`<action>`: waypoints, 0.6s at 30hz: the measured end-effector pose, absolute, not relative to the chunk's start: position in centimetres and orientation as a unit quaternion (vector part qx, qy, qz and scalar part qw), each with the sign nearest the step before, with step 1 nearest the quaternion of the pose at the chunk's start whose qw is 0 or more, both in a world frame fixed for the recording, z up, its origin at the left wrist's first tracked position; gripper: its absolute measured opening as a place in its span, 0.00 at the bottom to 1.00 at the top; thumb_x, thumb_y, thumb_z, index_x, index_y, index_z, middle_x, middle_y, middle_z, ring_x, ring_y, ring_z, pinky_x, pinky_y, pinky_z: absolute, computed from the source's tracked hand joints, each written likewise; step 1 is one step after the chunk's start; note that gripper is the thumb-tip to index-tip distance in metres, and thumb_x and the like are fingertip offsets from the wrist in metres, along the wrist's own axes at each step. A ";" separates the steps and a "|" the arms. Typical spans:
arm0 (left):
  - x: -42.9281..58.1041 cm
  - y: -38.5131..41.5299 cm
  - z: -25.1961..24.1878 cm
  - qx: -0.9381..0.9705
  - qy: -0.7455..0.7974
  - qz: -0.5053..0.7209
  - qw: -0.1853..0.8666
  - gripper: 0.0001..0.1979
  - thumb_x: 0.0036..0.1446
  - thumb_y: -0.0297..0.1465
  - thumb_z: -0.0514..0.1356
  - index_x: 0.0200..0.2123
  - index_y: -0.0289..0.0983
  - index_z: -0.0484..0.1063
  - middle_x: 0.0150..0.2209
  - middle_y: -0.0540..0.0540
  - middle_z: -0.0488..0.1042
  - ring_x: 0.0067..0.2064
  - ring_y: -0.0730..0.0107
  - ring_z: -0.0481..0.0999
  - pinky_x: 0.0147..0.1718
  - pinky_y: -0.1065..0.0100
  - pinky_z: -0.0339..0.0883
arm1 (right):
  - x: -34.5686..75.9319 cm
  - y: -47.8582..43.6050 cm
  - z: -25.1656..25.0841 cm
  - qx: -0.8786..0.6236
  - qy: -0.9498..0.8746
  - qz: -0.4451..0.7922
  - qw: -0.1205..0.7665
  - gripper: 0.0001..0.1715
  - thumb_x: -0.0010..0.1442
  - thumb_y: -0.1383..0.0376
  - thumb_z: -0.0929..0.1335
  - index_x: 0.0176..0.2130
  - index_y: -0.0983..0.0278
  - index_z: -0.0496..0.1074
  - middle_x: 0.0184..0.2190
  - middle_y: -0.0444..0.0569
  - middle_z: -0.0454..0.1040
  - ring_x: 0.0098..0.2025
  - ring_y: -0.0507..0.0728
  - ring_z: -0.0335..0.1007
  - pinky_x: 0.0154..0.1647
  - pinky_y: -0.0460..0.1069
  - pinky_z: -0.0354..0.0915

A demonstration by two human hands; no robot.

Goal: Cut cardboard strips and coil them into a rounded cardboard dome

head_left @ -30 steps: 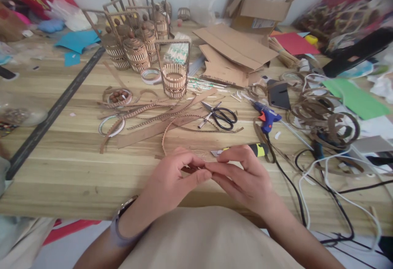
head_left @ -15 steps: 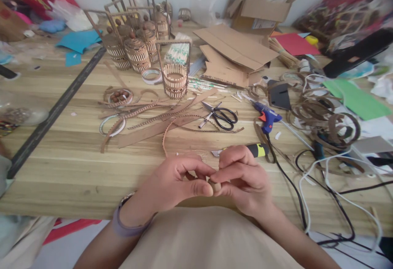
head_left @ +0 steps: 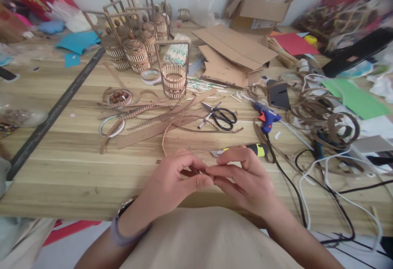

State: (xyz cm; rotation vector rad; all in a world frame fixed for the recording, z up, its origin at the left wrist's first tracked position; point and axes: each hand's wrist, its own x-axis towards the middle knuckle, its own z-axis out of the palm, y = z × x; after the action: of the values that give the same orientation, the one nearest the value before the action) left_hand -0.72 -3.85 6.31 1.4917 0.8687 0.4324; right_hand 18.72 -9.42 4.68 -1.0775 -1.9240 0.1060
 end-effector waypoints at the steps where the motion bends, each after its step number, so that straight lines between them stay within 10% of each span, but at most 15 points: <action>1: -0.7 -3.9 6.3 0.639 0.366 0.193 0.649 0.07 0.55 0.36 0.67 0.32 0.39 0.80 0.32 0.50 0.75 0.35 0.67 0.71 0.34 0.68 0.63 | 18.6 -9.4 4.7 -0.431 -0.773 0.059 0.462 0.06 0.64 0.68 0.69 0.41 0.60 0.76 0.34 0.47 0.70 0.35 0.54 0.70 0.33 0.50 0.69; 18: -0.4 -3.6 5.8 0.559 0.311 0.184 0.746 0.11 0.52 0.39 0.69 0.28 0.36 0.77 0.28 0.52 0.68 0.30 0.72 0.65 0.30 0.69 0.56 | 18.0 -9.4 4.1 -0.426 -0.731 0.164 0.507 0.06 0.66 0.60 0.69 0.38 0.59 0.75 0.36 0.47 0.66 0.40 0.53 0.68 0.35 0.47 0.69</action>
State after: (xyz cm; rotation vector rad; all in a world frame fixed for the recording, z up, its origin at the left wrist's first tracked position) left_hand -0.38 -3.62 5.82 1.2235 0.6814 0.4016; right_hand 17.99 -9.37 4.13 -1.0265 -1.7627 0.3965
